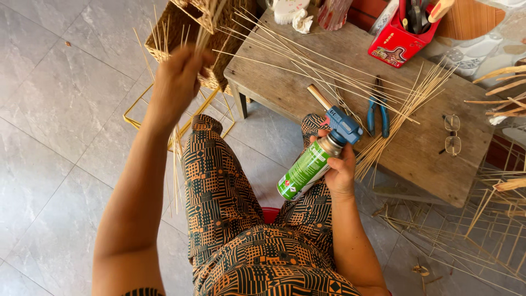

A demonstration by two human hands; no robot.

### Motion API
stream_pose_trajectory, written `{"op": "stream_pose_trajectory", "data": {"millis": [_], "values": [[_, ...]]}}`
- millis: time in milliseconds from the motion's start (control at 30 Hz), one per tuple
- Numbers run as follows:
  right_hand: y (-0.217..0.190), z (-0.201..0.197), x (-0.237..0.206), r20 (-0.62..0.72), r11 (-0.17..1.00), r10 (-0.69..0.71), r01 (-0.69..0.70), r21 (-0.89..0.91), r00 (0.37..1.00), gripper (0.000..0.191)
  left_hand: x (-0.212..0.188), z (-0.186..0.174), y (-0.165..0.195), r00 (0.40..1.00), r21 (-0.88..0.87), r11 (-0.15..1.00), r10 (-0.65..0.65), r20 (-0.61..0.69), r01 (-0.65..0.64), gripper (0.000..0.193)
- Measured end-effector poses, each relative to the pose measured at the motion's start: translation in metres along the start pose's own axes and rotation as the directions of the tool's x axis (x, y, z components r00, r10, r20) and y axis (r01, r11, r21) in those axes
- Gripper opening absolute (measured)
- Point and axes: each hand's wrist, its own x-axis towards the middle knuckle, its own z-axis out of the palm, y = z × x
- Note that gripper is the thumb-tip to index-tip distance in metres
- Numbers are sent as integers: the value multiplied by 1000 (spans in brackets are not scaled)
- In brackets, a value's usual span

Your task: The person uses a handheld blowtorch to heat thin bamboo sticks one at a time. They pick up each stick, apply the flame along its length, and place it back into a metal frame or onto the workbench. The process is repeated for multiple sticks.

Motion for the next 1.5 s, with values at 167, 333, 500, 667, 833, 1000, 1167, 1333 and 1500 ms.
{"op": "stream_pose_trajectory", "data": {"millis": [167, 333, 500, 667, 833, 1000, 1167, 1333, 1500], "values": [[-10, 7, -11, 11, 1000, -29, 29, -4, 1000, 76, -112, -9, -17, 989, 127, 981, -146, -5, 146, 27], [-18, 13, -20, 69, 997, -35, 40, -65, 997, 80, -195, -9, -61, 865, -46, 864, -502, -24, 501, 28], [-6, 29, -27, 143, 986, 105, -84, -141, 984, 79, -232, -3, -93, 918, -94, 918, -391, -59, 385, 27], [9, 45, -29, 218, 970, 175, -130, -207, 960, 78, -236, 2, -87, 912, -31, 918, -396, -105, 395, 26], [13, 53, -32, 305, 956, 233, -160, -246, 923, 71, -220, 4, -70, 939, -7, 943, -332, -89, 332, 24], [10, 56, -38, 316, 939, 278, -188, -287, 907, 71, -207, 10, -58, 949, 0, 951, -310, -52, 310, 25], [6, 57, -32, 316, 944, 270, -185, -274, 910, 73, -200, 12, -50, 940, 50, 939, -339, -19, 340, 26], [-2, 53, -16, 283, 974, 150, -92, -206, 948, 77, -198, 14, -50, 946, 76, 943, -323, -18, 323, 25], [-7, 48, -11, 252, 971, 132, -74, -226, 959, 73, -199, 15, -49, 954, 73, 951, -298, -24, 299, 26]]}}
